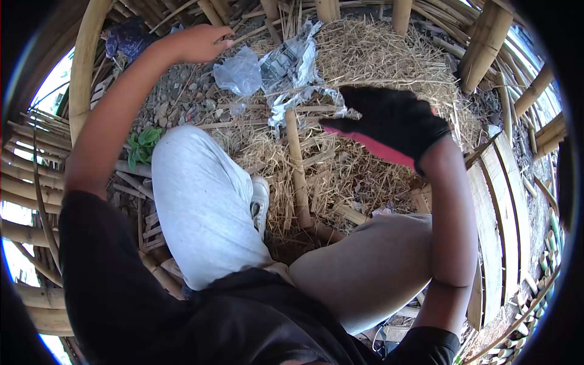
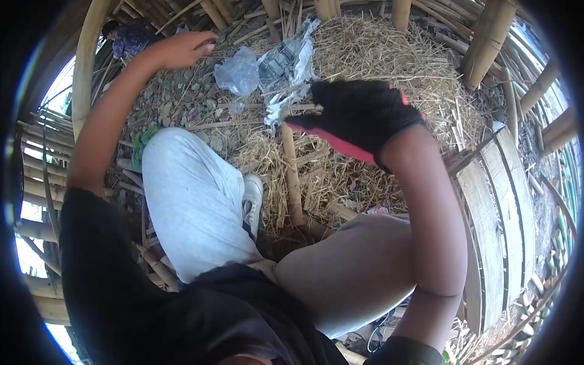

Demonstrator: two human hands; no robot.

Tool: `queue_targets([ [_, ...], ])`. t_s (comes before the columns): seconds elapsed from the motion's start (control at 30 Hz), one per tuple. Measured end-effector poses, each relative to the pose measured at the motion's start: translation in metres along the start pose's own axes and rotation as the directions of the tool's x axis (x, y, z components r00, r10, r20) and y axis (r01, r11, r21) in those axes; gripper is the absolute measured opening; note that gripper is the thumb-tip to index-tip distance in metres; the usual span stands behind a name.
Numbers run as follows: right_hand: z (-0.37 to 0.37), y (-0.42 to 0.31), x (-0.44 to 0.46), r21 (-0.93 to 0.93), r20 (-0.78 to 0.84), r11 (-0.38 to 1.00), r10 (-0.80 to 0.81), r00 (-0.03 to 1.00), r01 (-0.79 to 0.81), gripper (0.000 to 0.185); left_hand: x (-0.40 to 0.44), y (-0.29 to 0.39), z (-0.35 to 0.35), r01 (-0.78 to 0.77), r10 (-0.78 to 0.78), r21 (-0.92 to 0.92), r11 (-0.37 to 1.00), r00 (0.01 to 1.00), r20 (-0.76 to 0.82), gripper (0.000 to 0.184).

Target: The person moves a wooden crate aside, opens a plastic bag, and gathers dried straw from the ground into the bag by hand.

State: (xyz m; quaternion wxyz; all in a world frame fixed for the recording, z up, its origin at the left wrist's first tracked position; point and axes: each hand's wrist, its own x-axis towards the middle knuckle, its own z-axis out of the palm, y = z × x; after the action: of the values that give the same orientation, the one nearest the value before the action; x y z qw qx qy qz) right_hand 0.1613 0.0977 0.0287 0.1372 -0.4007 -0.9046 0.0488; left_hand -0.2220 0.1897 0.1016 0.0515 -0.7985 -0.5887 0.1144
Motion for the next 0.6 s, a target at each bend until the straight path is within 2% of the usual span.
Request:
queue_targets([
  [0.03,0.01,0.007,0.002,-0.014,0.081,0.999,0.043,0.996,-0.042,0.067,0.023,-0.007,0.008,0.022,-0.018,-0.094,0.995,0.999,0.041,0.049],
  [0.07,0.023,0.02,0.004,-0.001,0.229,0.999,0.042,0.972,-0.043,0.075,0.048,-0.018,0.023,0.027,-0.019,-0.098,0.995,0.996,0.083,0.049],
  [0.1,0.032,0.029,0.006,-0.033,0.374,0.997,0.077,0.924,-0.07,0.07,0.072,-0.03,0.045,0.036,-0.023,-0.103,0.994,0.992,0.124,0.049],
  [0.23,0.073,0.055,0.002,-0.082,0.589,0.991,0.134,0.797,-0.107,0.073,0.147,-0.071,0.146,0.043,0.002,-0.112,0.993,0.926,0.376,0.05],
  [0.27,0.076,0.056,0.003,-0.078,0.605,0.991,0.131,0.785,-0.105,0.073,0.165,-0.085,0.185,0.002,0.021,-0.061,0.998,0.928,0.373,0.052],
  [0.3,0.079,0.057,0.005,-0.076,0.619,0.991,0.131,0.775,-0.107,0.073,0.178,-0.091,0.221,0.05,-0.023,-0.063,0.997,0.925,0.38,0.053],
  [0.37,0.079,0.061,0.013,-0.072,0.642,0.988,0.149,0.752,-0.135,0.073,0.195,-0.098,0.287,0.009,-0.011,0.007,1.0,0.923,0.384,0.06],
  [0.4,0.078,0.061,0.019,-0.071,0.651,0.985,0.164,0.741,-0.155,0.072,0.2,-0.094,0.303,-0.012,0.014,-0.007,1.0,0.868,0.497,0.062],
  [0.47,0.086,0.069,0.028,-0.074,0.661,0.982,0.178,0.729,-0.173,0.072,0.187,-0.077,0.327,0.231,-0.175,-0.102,0.968,0.905,0.389,0.067],
  [0.57,0.095,0.078,0.036,-0.055,0.662,0.983,0.168,0.73,-0.176,0.072,0.199,-0.093,0.367,0.324,-0.235,-0.185,0.928,0.893,0.385,0.072],
  [0.6,0.102,0.081,0.034,-0.011,0.585,0.985,0.145,0.798,-0.17,0.072,0.2,-0.095,0.376,0.379,-0.285,-0.218,0.9,0.886,0.365,0.072],
])
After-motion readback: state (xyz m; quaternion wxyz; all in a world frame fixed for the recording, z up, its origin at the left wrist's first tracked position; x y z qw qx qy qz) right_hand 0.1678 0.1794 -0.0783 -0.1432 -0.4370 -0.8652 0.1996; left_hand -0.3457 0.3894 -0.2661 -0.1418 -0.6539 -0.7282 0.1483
